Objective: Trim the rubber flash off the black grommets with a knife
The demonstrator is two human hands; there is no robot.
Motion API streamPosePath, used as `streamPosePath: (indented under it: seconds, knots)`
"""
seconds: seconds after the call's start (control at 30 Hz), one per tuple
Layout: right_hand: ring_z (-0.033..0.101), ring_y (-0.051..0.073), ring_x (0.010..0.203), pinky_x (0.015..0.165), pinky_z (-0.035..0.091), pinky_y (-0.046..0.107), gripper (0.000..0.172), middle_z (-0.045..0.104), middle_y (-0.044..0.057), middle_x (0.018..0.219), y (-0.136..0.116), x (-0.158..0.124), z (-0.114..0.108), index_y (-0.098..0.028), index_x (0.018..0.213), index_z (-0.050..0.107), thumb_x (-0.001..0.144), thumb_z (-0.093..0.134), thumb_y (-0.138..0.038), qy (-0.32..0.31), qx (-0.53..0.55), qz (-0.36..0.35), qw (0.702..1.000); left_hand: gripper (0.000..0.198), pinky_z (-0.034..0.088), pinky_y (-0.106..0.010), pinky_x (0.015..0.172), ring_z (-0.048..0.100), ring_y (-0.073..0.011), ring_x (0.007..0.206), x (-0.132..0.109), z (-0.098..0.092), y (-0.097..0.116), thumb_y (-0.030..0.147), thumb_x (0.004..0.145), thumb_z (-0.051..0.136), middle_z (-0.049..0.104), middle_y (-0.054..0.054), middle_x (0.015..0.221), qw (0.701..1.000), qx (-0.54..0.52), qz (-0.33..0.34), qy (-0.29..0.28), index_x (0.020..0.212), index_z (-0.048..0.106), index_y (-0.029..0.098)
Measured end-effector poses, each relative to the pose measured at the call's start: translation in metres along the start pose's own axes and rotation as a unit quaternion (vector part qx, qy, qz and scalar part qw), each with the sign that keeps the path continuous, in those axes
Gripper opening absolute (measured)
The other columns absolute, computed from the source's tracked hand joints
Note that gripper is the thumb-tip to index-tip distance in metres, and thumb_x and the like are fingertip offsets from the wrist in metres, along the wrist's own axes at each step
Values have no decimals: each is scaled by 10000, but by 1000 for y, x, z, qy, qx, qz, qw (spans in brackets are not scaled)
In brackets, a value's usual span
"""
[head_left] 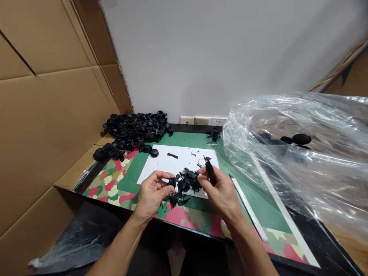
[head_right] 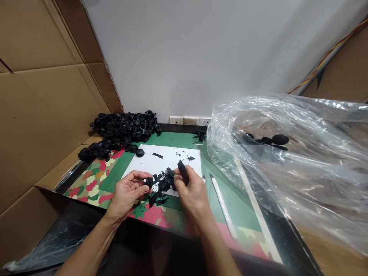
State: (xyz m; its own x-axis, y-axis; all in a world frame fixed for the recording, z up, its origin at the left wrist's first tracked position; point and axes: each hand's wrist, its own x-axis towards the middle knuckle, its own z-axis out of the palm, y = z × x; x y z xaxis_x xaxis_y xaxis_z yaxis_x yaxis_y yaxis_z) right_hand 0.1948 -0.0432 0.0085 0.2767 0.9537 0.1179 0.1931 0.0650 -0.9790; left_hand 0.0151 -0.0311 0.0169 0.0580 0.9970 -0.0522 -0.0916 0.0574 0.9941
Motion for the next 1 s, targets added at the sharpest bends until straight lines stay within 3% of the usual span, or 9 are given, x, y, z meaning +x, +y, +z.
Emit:
streamPosePath:
  seconds: [0.1,0.23,0.4,0.63,0.83,1.0]
  knots:
    - [501,129,581,529,421,244,273,532,-19,687,1,-9,15,-172,910,621,707,626,-354,-62,85,5,994,303,414,-161,452,572,-70,543,-1,0,1,165,568,805,696,-53,883,1000,-12,-11,-12,824,645,146]
    - [483,111,581,534,429,231,304,497,-26,708,-1,-17,31,-178,971,645,727,676,-356,-151,149,8,977,351,436,-156,457,619,-107,652,-2,1,2,232,625,803,678,-74,947,999,-36,-7,-38,917,626,150]
    - [503,115,588,548,459,241,280,510,-20,726,1,-18,42,-180,927,638,710,699,-345,-126,193,41,972,399,480,-183,452,599,-106,609,-3,0,-2,282,597,834,629,-23,849,996,-88,-17,-29,873,572,162]
    - [488,112,553,513,439,233,239,524,-29,682,2,-18,46,-185,863,646,679,711,-323,-95,197,36,975,298,516,-228,532,615,-156,701,-3,0,-3,352,677,778,642,-69,822,992,-100,-33,-64,783,611,129]
    - [489,104,541,530,433,243,293,559,-20,739,7,-19,49,-181,896,626,684,729,-354,-97,193,34,976,239,504,-224,557,566,-84,597,-4,-2,-3,309,621,808,606,-39,945,996,-84,-9,-7,632,655,126]
    - [490,108,523,527,438,252,288,605,-13,734,8,-19,52,-182,897,630,677,728,-339,-88,191,34,977,244,502,-233,583,571,-91,595,-4,-1,0,300,581,815,642,-56,932,996,-83,-16,40,545,654,120]
